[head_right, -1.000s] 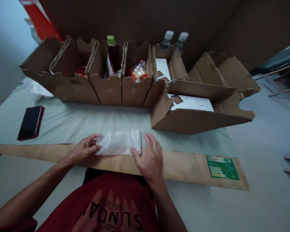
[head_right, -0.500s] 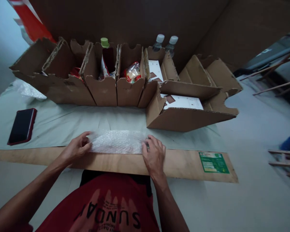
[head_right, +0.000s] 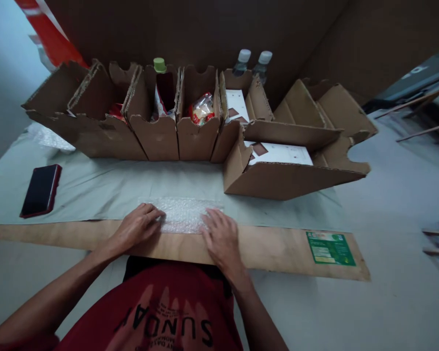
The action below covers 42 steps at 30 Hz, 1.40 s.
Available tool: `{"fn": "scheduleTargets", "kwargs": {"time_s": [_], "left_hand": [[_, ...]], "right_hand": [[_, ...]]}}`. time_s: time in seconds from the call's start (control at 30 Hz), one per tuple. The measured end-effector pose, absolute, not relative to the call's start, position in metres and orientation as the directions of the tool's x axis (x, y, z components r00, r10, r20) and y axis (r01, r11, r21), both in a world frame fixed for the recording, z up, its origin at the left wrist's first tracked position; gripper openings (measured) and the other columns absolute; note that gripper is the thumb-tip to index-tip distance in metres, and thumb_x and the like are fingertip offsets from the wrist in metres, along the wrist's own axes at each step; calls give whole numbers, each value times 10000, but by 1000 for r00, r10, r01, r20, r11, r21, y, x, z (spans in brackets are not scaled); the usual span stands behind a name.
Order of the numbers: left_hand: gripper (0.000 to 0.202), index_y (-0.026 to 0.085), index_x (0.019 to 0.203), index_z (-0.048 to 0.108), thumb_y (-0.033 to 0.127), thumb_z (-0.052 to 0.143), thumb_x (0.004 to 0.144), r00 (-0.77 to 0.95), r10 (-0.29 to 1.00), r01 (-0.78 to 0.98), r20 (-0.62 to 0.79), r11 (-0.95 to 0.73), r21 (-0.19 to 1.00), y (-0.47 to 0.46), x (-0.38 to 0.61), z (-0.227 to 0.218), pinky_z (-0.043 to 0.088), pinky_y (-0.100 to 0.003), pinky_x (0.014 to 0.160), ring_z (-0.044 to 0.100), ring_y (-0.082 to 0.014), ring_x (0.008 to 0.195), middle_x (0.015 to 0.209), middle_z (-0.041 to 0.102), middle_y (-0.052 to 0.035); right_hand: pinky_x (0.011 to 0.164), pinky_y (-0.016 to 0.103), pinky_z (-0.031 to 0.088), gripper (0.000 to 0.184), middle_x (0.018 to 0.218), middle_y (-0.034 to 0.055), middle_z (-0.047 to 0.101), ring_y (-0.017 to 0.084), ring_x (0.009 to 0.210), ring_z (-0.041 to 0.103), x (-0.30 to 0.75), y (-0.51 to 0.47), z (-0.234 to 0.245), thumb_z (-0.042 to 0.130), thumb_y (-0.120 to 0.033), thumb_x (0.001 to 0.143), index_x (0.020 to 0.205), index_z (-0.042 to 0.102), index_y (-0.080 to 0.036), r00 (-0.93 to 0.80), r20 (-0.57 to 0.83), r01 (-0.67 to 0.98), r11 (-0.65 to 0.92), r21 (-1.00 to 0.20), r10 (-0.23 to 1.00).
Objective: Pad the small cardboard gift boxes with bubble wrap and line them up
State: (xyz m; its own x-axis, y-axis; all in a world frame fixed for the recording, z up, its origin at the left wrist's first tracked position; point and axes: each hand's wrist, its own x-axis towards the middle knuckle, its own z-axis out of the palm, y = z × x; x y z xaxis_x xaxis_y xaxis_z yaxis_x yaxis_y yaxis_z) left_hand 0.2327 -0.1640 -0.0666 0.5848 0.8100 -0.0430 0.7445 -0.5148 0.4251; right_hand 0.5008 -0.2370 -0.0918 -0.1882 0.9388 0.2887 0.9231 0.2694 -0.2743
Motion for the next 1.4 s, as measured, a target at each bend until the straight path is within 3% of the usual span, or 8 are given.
{"fn": "scheduleTargets", "kwargs": {"time_s": [0.13,0.43,0.6,0.73,0.87,1.0,1.2,1.4], "left_hand": [[292,246,1130,701,165,515,920,550,835,731,15,-491,474,-166,222,-67,529,-404,872,613,-275,990,1041,680,-99],[138,192,942,684,306,657,869,102,989,939,106,-130,317,-182,207,-66,494,-472,886,589,-330,968,979,644,-135],[114,206,805,625,93,631,794,114,982,912,151,-164,376,-178,216,-63,507,-343,786,635,-234,862,890,687,-60],[148,202,930,654,91,596,853,170,964,882,206,-242,405,-145,212,-42,503,-327,801,667,-202,836,863,717,-30],[413,190,1278,611,136,636,870,297,926,820,233,-372,435,-98,219,-34,463,-446,1019,627,-286,1168,1183,720,-99],[623,159,1408,521,55,600,799,390,875,713,286,-483,507,-113,210,-48,358,-562,1167,436,-342,1427,1475,557,-164],[787,224,1494,443,117,580,726,646,713,407,271,-622,669,-230,185,-54,350,-598,1193,345,-351,1493,1523,509,-146],[495,181,1373,573,116,515,886,319,917,560,241,-388,732,-230,217,-71,539,-419,879,652,-243,935,990,718,-85]], "right_hand": [[942,467,473,337,1202,123,754,303,1135,668,549,-248,-92,439,-354,1043,1068,730,-185,49,401,963,63,-260,915],[948,504,498,417,1342,200,676,356,1213,627,526,-199,-93,441,-431,989,1158,690,-143,-53,295,955,135,-264,954],[836,412,555,375,1033,106,778,304,956,729,529,-218,-88,508,-536,906,948,710,-224,82,175,852,22,-523,981],[732,305,588,625,1097,84,780,273,963,760,507,-254,-80,627,-591,853,1362,625,-228,163,-17,681,-125,-722,986],[832,300,593,806,1286,112,723,269,1155,710,457,-272,-74,652,-499,868,1579,418,-200,50,-84,569,-98,-817,995],[916,355,578,538,1243,115,741,282,1139,700,432,-272,-70,648,-490,868,1320,691,-201,-39,-166,445,-131,-886,985],[600,273,509,479,807,48,717,172,654,616,432,-268,-60,681,-622,865,1036,754,-181,-80,-401,133,-389,-912,913],[578,282,536,523,914,50,728,164,654,658,435,-262,-55,595,-559,963,1362,585,-220,-32,-315,-108,-317,-942,948]]}}
